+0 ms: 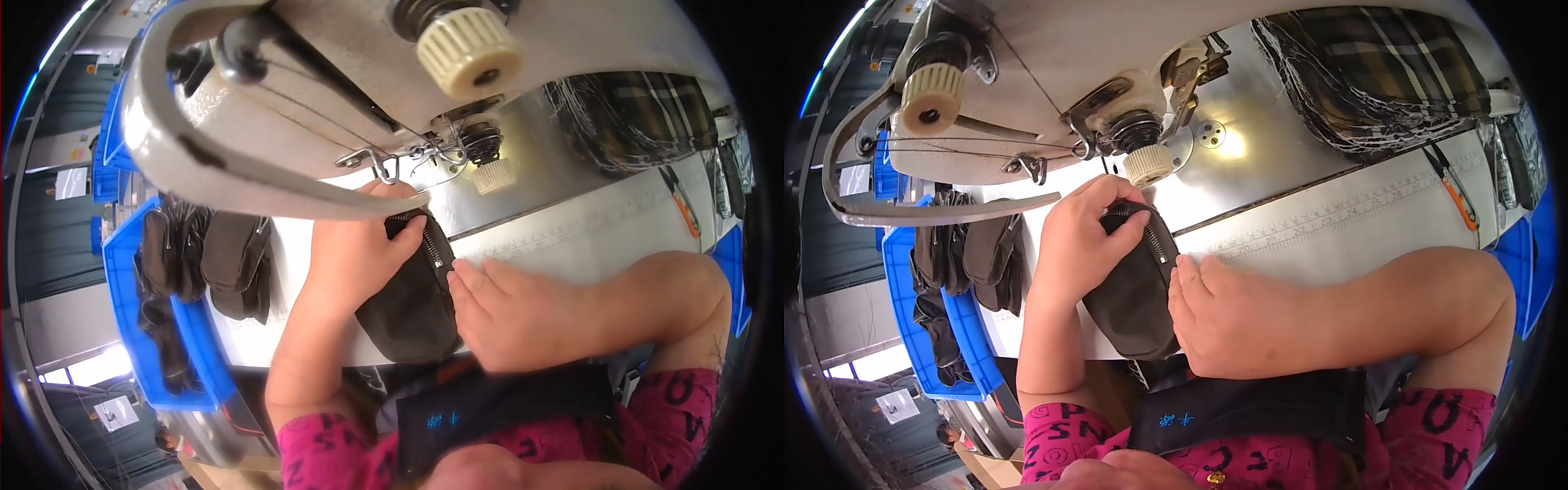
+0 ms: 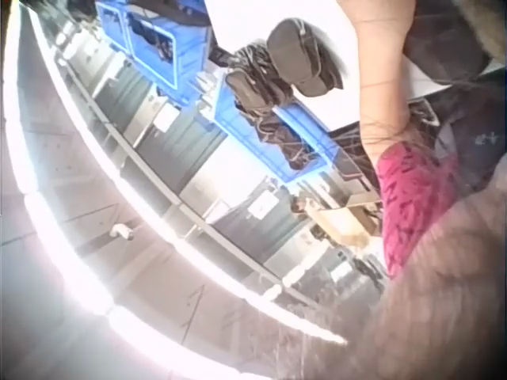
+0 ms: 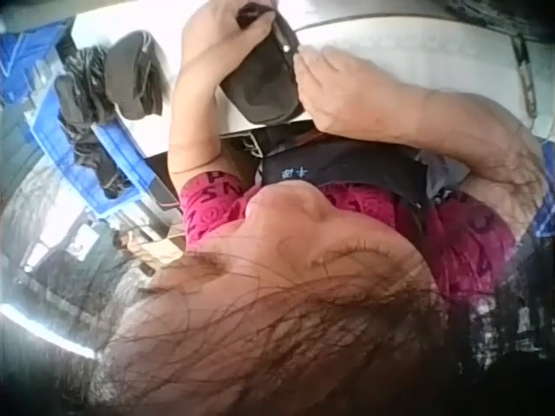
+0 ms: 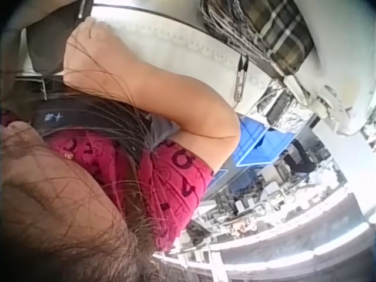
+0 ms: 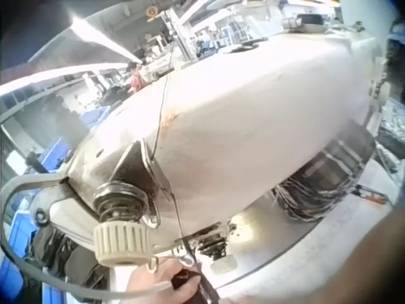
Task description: Sewing components of small leather bags or pouches using an industrial sewing machine.
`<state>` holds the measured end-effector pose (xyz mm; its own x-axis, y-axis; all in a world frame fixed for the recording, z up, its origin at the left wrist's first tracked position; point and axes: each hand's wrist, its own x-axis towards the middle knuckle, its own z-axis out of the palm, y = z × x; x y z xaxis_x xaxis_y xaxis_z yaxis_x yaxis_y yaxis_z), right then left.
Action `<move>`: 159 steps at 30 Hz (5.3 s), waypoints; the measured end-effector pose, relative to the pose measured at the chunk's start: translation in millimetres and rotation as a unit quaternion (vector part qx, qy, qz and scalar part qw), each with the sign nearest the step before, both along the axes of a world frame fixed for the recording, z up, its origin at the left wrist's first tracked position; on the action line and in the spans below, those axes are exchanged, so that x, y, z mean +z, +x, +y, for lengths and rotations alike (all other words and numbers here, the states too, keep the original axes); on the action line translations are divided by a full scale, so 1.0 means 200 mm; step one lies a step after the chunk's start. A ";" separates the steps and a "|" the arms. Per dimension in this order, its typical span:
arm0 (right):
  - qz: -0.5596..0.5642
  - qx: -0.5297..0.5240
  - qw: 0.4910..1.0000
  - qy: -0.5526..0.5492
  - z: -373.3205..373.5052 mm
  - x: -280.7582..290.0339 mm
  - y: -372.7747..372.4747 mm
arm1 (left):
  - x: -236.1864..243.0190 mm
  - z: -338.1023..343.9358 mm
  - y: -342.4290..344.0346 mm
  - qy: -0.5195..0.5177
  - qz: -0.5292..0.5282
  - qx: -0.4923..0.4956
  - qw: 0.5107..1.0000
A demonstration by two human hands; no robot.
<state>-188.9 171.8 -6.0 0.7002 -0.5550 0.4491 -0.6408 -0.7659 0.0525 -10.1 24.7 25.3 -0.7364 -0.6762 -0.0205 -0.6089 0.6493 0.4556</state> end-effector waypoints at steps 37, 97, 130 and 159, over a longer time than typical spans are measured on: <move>0.053 -0.101 0.994 0.003 -0.16 -0.02 -0.08 | -0.12 -0.28 -0.04 -0.022 -0.003 -0.034 0.999; -0.031 -0.216 0.968 0.123 -0.25 -0.02 -0.12 | -0.12 -0.02 -0.01 -0.181 0.076 -0.086 0.977; -0.055 -0.257 0.963 0.059 -0.33 -0.05 -0.13 | -0.10 -0.08 0.06 -0.135 0.099 0.014 0.986; -0.169 -0.219 0.961 -0.015 -0.48 -0.16 -0.14 | -0.20 -0.09 -0.05 -0.159 0.213 -0.029 0.963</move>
